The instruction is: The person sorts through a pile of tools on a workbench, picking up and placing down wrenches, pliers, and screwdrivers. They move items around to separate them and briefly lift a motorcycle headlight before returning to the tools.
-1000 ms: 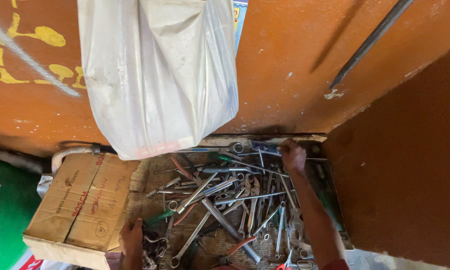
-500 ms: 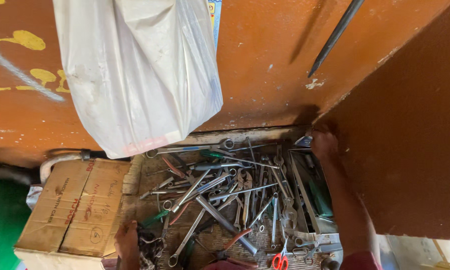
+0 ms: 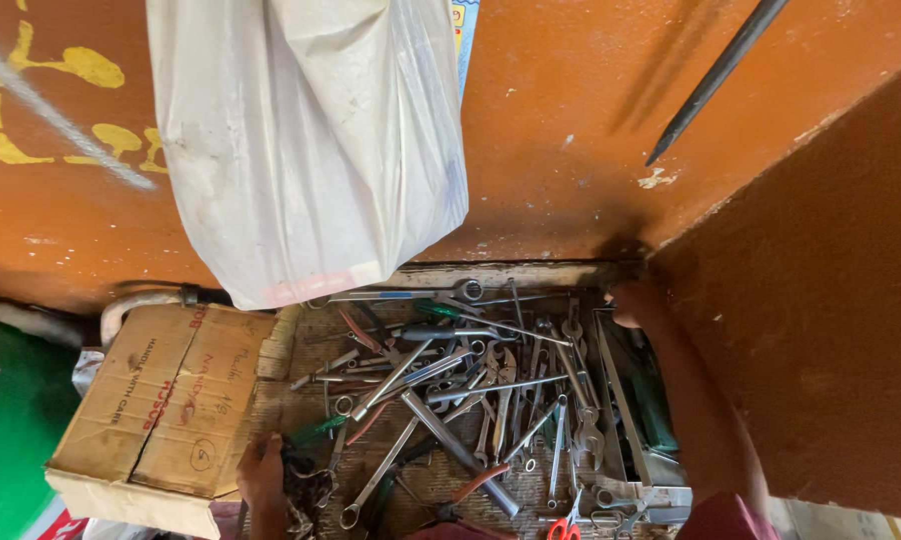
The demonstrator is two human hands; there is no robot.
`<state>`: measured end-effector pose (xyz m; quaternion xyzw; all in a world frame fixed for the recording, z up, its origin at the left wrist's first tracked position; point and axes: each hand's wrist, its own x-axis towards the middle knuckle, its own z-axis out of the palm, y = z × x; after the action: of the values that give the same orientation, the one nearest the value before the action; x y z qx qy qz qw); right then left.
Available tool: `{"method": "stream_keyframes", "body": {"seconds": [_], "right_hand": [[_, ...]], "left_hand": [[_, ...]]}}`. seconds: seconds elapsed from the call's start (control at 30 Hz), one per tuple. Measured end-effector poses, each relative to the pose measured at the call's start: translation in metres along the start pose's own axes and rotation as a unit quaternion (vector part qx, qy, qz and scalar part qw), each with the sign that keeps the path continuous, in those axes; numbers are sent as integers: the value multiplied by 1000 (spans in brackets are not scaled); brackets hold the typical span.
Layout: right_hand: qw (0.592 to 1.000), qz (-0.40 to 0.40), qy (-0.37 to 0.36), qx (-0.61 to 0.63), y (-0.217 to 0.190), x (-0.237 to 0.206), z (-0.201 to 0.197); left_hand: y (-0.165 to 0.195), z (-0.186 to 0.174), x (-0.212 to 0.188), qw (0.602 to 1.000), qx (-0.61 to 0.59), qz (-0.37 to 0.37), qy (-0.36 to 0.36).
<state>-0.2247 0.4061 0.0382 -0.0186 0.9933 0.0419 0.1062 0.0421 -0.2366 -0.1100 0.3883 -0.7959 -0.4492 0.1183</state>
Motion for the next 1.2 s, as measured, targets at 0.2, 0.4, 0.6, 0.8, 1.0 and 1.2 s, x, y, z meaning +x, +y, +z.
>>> {"method": "stream_keyframes", "body": {"seconds": [0.2, 0.4, 0.6, 0.8, 1.0, 1.2], "right_hand": [[997, 24, 36, -70, -19, 21, 5], [996, -39, 11, -84, -90, 27, 31], [982, 34, 159, -100, -126, 22, 51], [998, 55, -14, -10, -138, 26, 59], [998, 49, 17, 37, -157, 25, 55], [994, 5, -103, -29, -146, 20, 40]], "left_hand": [[-2, 2, 1, 998, -28, -48, 7], [2, 1, 1, 999, 29, -44, 3], [5, 1, 2, 995, 83, -61, 7], [9, 1, 2, 992, 99, -80, 0], [14, -4, 3, 996, 75, -48, -6], [23, -6, 0, 988, -139, -37, 54]]}}
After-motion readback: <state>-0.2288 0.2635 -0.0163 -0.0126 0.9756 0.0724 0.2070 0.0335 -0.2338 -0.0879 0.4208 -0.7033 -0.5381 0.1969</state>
